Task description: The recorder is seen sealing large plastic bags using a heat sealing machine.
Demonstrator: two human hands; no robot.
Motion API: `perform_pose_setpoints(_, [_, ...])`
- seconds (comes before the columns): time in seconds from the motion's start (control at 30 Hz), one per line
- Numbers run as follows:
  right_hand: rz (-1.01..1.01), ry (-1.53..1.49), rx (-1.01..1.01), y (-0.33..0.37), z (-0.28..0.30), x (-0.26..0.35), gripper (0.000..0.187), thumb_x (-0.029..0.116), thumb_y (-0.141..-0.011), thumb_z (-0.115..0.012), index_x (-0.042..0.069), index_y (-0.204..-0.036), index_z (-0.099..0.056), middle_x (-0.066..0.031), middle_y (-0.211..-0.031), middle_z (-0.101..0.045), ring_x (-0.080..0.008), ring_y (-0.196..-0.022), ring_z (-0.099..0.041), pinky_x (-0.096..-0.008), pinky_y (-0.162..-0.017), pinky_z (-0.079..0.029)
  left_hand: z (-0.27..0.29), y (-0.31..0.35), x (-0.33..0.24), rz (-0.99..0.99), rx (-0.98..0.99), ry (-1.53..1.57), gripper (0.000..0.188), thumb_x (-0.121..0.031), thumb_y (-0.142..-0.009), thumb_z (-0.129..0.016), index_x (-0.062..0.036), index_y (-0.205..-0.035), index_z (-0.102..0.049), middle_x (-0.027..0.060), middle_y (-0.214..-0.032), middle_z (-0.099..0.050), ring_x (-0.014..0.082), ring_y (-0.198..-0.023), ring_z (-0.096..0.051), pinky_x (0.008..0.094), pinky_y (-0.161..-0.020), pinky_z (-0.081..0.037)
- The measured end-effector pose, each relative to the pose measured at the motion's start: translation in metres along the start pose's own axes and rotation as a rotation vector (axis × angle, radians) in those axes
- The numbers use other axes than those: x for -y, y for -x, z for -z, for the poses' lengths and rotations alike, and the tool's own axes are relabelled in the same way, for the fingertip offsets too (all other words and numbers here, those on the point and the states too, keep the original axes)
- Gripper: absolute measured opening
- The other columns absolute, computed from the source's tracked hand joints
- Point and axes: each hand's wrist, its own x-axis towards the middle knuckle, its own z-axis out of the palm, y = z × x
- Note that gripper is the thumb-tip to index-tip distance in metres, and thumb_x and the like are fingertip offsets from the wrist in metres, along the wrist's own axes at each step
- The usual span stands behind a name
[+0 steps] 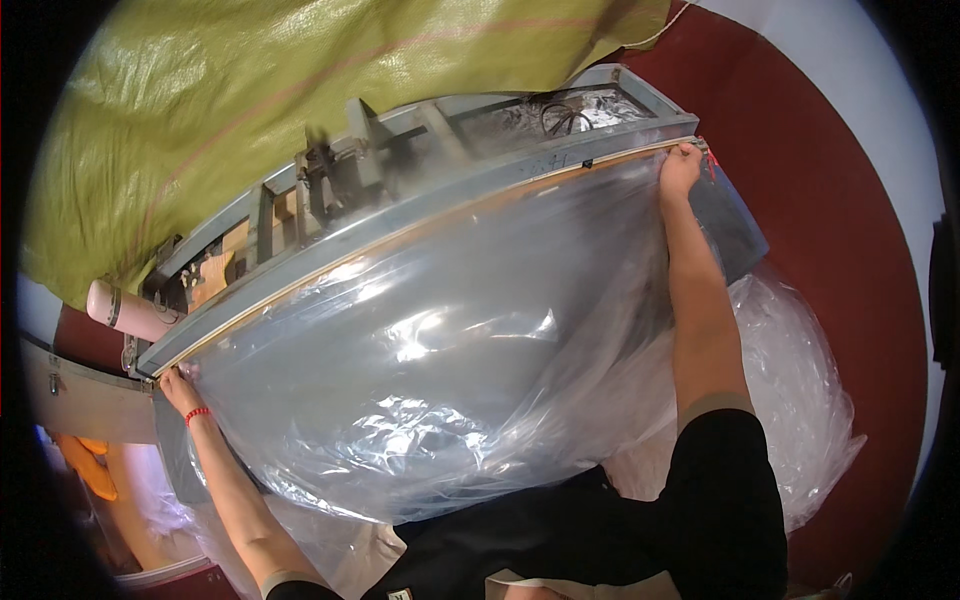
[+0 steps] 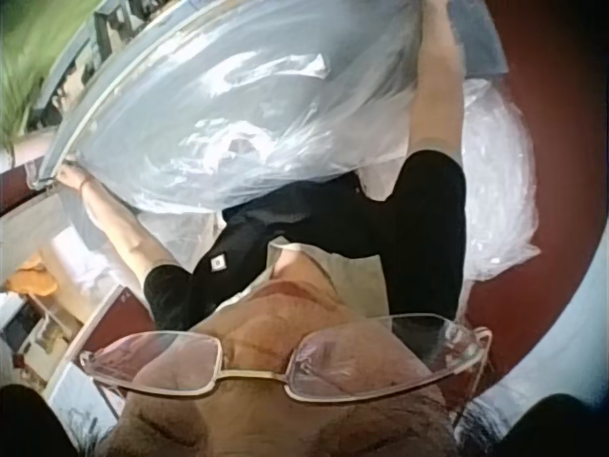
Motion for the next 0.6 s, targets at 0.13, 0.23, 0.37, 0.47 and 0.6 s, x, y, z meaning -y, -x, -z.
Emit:
perform_pose_setpoints(0.13, [-0.049, -0.01, 0.023, -0.002, 0.002, 0.001, 0.017, 0.012, -0.08, -0.05, 0.001, -0.092, -0.047, -0.0139, -0.08, -0.057, -0.0223, -0.068, -0.056, -0.0335, -0.061, -0.045, -0.003, -0.002, 0.003, 0.039, -0.088, 0.034, 0.012, -0.013, -0.085, -0.041, -0.0033, -0.087, -0.047, 0.005, -0.079, -0.052, 0.0134, -0.068, -0.052, 0.0287, -0.059, -0.049])
perform_pose_setpoints(0.23, [-0.055, 0.041, -0.004, 0.002, 0.006, 0.026, 0.018, 0.013, -0.08, -0.051, 0.001, -0.092, -0.047, -0.0135, -0.082, -0.057, -0.0242, -0.071, -0.056, -0.0347, -0.064, -0.044, -0.011, 0.01, -0.009, 0.041, -0.063, 0.048, 0.011, -0.013, -0.085, -0.042, -0.0038, -0.087, -0.048, 0.0039, -0.079, -0.051, 0.0123, -0.066, -0.051, 0.0272, -0.059, -0.048])
perform_pose_setpoints(0.37, [0.479, -0.089, -0.003, 0.057, -0.002, 0.114, 0.017, 0.017, -0.08, -0.054, 0.003, -0.089, -0.05, -0.0114, -0.082, -0.055, -0.0267, -0.077, -0.053, -0.0358, -0.071, -0.041, -0.019, 0.053, -0.056, 0.058, 0.097, -0.036, 0.003, -0.011, -0.083, -0.047, -0.009, -0.084, -0.048, -0.0008, -0.071, -0.049, 0.0084, -0.062, -0.047, 0.0207, -0.055, -0.04])
perform_pose_setpoints(0.47, [0.749, -0.25, 0.433, 0.149, -0.011, 0.195, 0.016, 0.02, -0.079, -0.056, 0.005, -0.084, -0.053, -0.0102, -0.081, -0.054, -0.0262, -0.079, -0.051, -0.0348, -0.072, -0.04, -0.013, 0.088, -0.104, -0.082, 0.237, 0.066, 0.006, -0.005, -0.081, -0.05, -0.0099, -0.081, -0.046, -0.004, -0.065, -0.041, 0.0058, -0.055, -0.038, 0.0201, -0.053, -0.037])
perform_pose_setpoints(0.6, [1.097, -0.378, 0.772, 0.273, -0.006, 0.267, 0.015, 0.019, -0.078, -0.057, 0.005, -0.082, -0.054, -0.0086, -0.082, -0.053, -0.0243, -0.08, -0.051, -0.0331, -0.071, -0.04, 0.017, 0.118, -0.152, -0.165, 0.086, -0.024, 0.007, -0.004, -0.08, -0.047, -0.0106, -0.082, -0.046, -0.0047, -0.072, -0.04, 0.0041, -0.064, -0.039, 0.0197, -0.058, -0.038])
